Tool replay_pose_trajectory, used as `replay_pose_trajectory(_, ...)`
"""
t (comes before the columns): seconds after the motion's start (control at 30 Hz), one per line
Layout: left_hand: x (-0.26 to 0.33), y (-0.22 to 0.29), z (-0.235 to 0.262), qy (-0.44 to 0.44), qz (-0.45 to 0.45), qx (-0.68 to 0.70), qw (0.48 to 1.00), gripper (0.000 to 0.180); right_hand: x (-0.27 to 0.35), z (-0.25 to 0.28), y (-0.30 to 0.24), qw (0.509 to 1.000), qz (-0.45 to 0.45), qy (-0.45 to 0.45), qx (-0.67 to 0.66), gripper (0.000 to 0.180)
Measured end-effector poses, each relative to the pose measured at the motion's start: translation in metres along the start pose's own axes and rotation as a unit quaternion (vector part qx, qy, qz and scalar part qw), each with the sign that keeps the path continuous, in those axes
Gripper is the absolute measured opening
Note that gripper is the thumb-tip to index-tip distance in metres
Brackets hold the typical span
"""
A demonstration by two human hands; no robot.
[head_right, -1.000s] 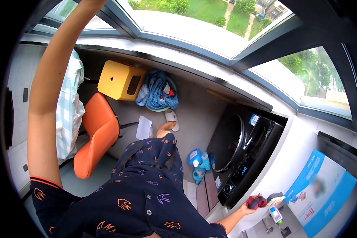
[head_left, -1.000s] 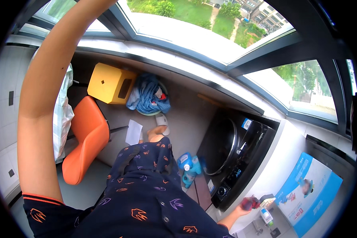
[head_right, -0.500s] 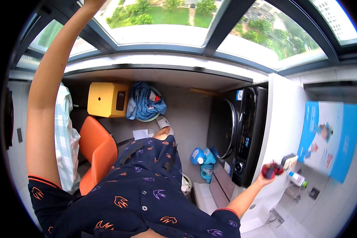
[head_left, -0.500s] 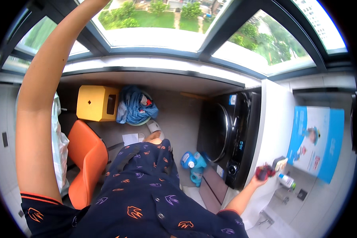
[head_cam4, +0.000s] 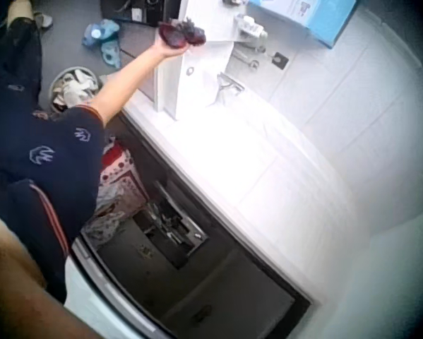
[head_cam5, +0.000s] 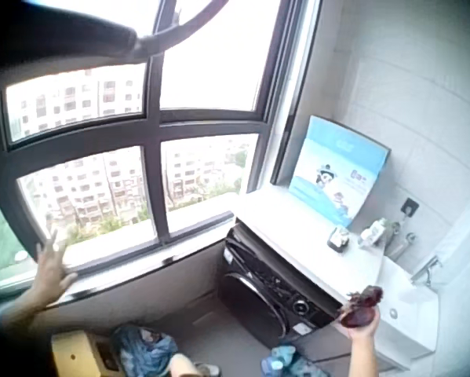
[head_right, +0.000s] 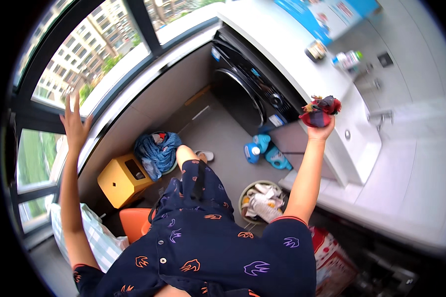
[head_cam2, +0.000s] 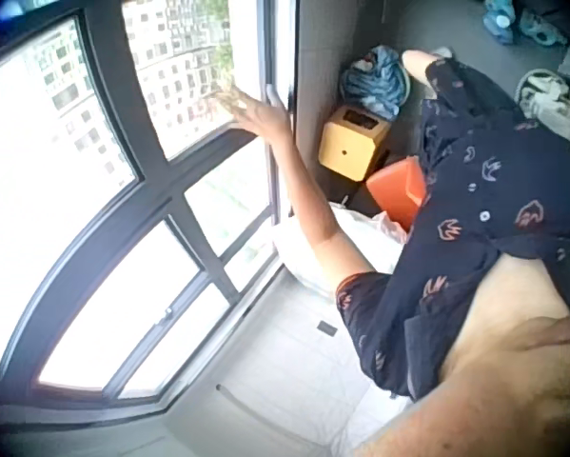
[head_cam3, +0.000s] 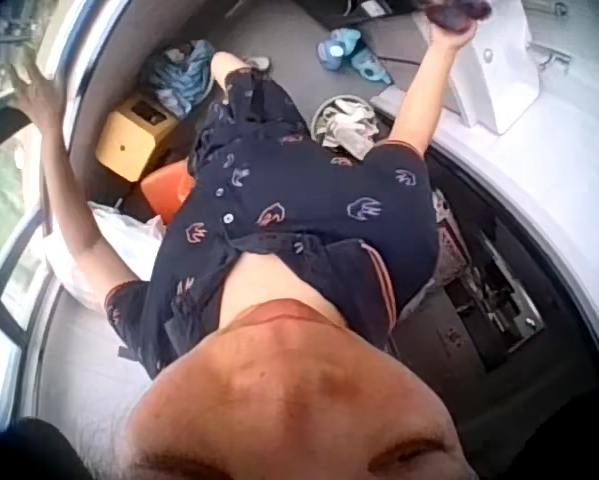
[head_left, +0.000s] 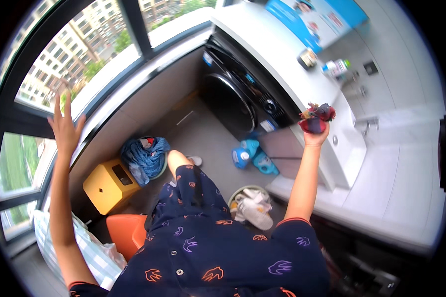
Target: The person wets a cloth at a sink, then climbs onto a table to clean the interior glass and frame of a large window. They wipe the glass surface and the frame tracks thoroughly before stepping down.
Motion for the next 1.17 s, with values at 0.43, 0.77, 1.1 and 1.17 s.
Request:
replay_pose_trajectory(0.43, 0.022, 0.033, -0.015, -0.055, -0.023, 0.079, 0.995, 0.071, 0.188, 0.158, -0.107, 0.971, 0.146, 0.178, -0.064, 0.047)
replay_pose_trajectory(0.77, 0.07, 0.04, -0.031, -0.125, 0.011, 0.061, 0.99, 0.074, 0.16, 0.138, -0.085, 0.981, 0.098, 0.145, -0.086, 0.045)
replay_pose_trajectory(1.1, 0.017, 0.139, -0.042, -0.093, -0.037, 0.138, 0.985, 0.076, 0.134, 0.139, -0.164, 0.978, 0.156, 0.12, -0.066, 0.046)
replay_pose_trajectory(1.17, -0.003, 0.196, -0.04, -0.063, -0.068, 0.188, 0.978, 0.083, 0.124, 0.149, -0.182, 0.972, 0.186, 0.126, -0.068, 0.045)
Point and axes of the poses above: each hand's wrist, its own x-axis away from the middle knuckle, its own z-axis out of the back of the hand, y = z × x, the point moved 5 cm from there along -x, towards the middle knuckle, and after that the axes turned 4 degrees about -y, right-handed, at the moved point
